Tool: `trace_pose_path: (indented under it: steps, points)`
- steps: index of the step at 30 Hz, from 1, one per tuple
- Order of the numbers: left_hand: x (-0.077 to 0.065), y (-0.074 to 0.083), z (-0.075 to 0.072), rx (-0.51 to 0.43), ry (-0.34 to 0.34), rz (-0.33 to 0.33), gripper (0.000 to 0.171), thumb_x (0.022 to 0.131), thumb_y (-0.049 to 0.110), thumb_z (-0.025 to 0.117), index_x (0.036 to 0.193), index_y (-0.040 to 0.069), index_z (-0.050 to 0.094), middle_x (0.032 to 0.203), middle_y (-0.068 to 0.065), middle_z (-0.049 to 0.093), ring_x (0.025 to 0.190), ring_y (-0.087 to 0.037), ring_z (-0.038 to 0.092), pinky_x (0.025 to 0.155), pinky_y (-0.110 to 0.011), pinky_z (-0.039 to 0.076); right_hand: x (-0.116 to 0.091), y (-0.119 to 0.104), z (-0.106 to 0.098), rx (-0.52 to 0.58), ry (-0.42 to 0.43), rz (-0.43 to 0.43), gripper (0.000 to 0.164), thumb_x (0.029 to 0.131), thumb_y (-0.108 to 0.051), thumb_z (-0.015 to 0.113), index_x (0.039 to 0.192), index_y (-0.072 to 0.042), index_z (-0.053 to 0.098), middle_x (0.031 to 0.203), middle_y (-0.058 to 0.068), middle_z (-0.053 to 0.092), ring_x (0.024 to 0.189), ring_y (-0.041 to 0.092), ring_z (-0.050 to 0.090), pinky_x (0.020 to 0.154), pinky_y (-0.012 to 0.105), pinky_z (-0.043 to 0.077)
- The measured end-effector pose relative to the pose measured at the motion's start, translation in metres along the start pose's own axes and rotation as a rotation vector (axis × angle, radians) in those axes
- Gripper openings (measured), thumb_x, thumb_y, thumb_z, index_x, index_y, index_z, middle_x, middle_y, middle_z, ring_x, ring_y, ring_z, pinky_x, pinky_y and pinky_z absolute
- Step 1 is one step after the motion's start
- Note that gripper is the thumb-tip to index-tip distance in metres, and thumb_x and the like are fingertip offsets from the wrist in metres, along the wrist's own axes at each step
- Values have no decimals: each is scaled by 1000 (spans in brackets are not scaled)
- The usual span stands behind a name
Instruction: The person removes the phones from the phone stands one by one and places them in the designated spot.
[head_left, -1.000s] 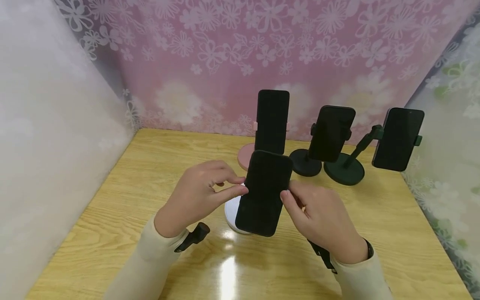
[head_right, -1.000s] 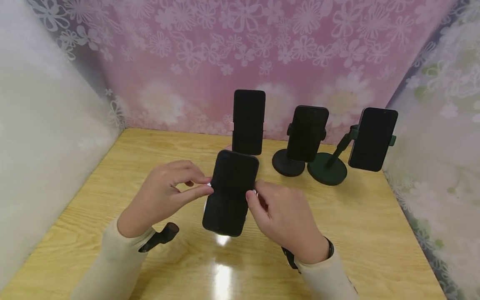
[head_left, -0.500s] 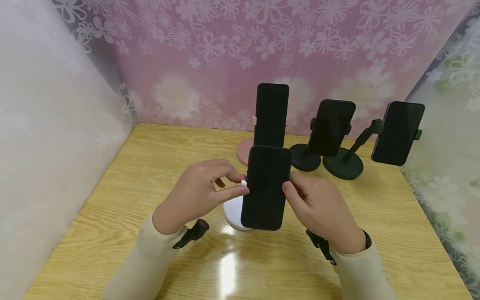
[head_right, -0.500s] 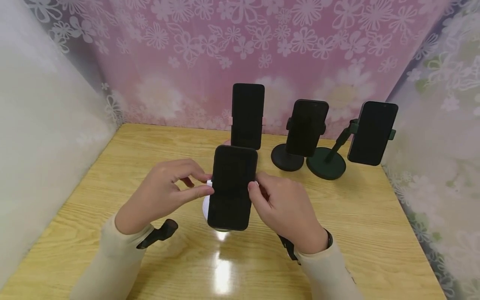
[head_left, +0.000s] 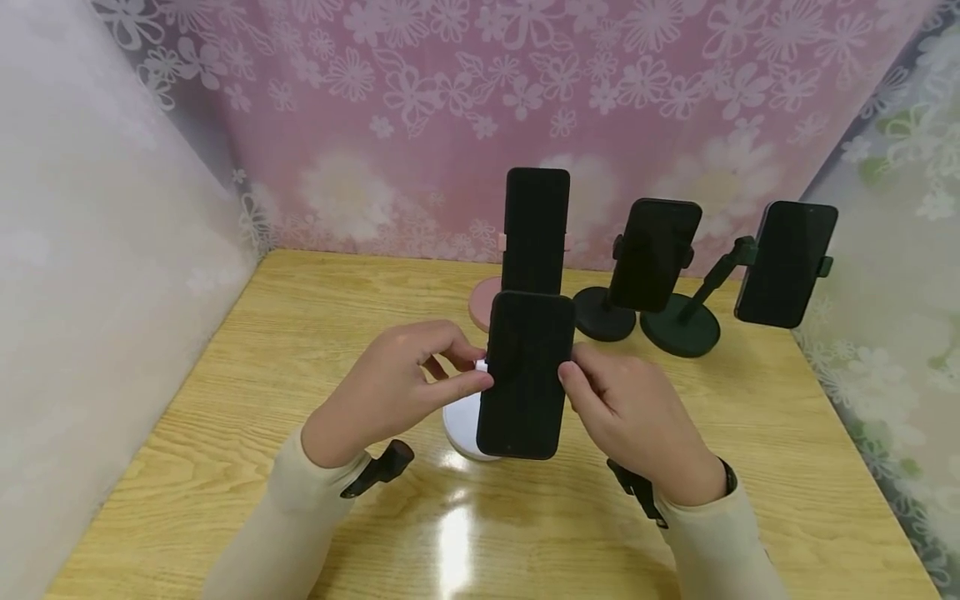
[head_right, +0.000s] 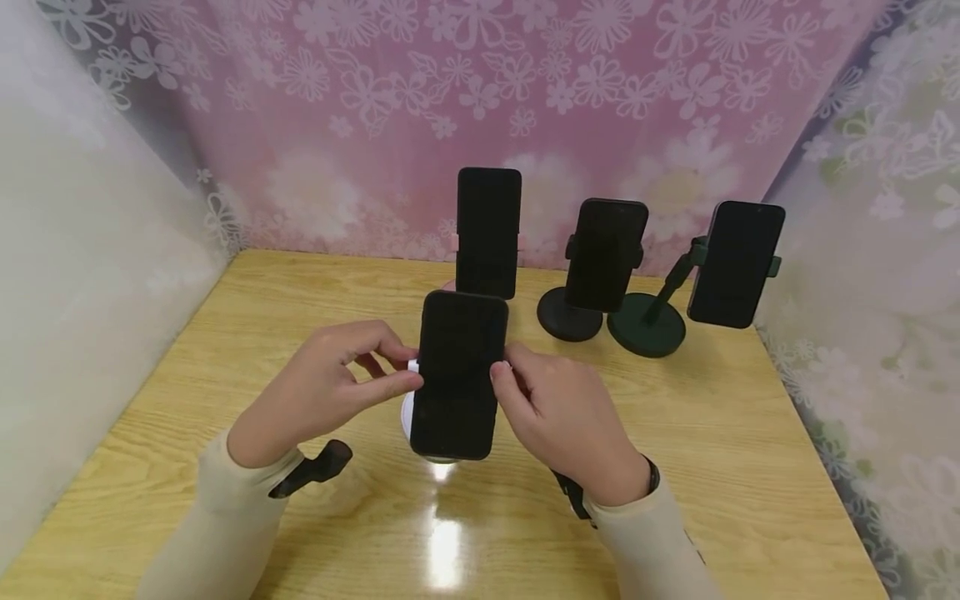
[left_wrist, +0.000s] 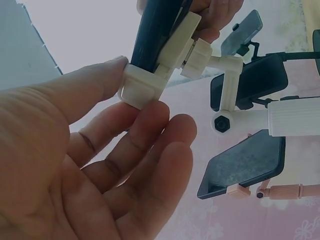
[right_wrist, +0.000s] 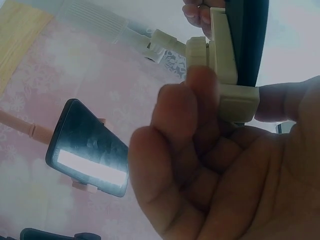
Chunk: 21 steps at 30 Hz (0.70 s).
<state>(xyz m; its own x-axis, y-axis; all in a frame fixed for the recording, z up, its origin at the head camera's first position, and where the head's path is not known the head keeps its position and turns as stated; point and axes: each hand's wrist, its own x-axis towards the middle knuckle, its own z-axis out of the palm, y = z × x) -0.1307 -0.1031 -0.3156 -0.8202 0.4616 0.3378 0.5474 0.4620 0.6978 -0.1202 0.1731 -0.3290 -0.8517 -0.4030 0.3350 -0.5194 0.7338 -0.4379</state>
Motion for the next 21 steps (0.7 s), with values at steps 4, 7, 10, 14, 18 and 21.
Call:
trace_pose_path:
  steps: [4,7,10,14,18,21]
  points:
    - [1,-1,0,-20,-15,-14,13,91,29,83,96,21,73,96,13,71,86,-2,65,75,-25,58,0,-2,-1,-5,-1,2,34,107,-24,53,74,-21,49,58,-12,34,49,5,35,48,26,31]
    - [1,-2,0,-35,-26,-24,13,92,29,82,96,21,73,96,13,71,86,-2,65,75,-26,58,0,-3,-2,-8,-7,11,33,107,-25,54,75,-21,50,58,-12,34,50,5,34,48,26,31]
    - [0,-2,-1,-37,-26,-28,12,92,28,82,95,22,72,96,14,70,86,-2,65,75,-26,58,0,-5,-2,-6,-8,11,33,108,-25,53,75,-21,51,58,-12,34,50,4,34,48,26,31]
    - [0,-1,-1,-33,-21,-19,14,91,28,82,96,21,72,96,14,70,86,-2,65,75,-26,58,0,-5,-1,-5,-6,-4,32,109,-23,51,77,-20,51,59,-14,40,50,4,37,48,26,34]
    - [0,0,-1,-28,-20,-23,17,90,29,83,97,19,72,95,13,70,85,-3,64,75,-26,57,-1,-6,-1,-14,-20,-19,30,110,-22,49,80,-20,52,62,-15,45,51,2,40,49,25,37]
    - [-1,1,-1,-23,-22,-33,17,90,29,83,97,19,71,95,12,70,85,-3,64,75,-26,57,-2,-7,-2,-17,-39,-24,29,111,-22,48,82,-19,53,63,-16,45,52,1,40,50,25,38]
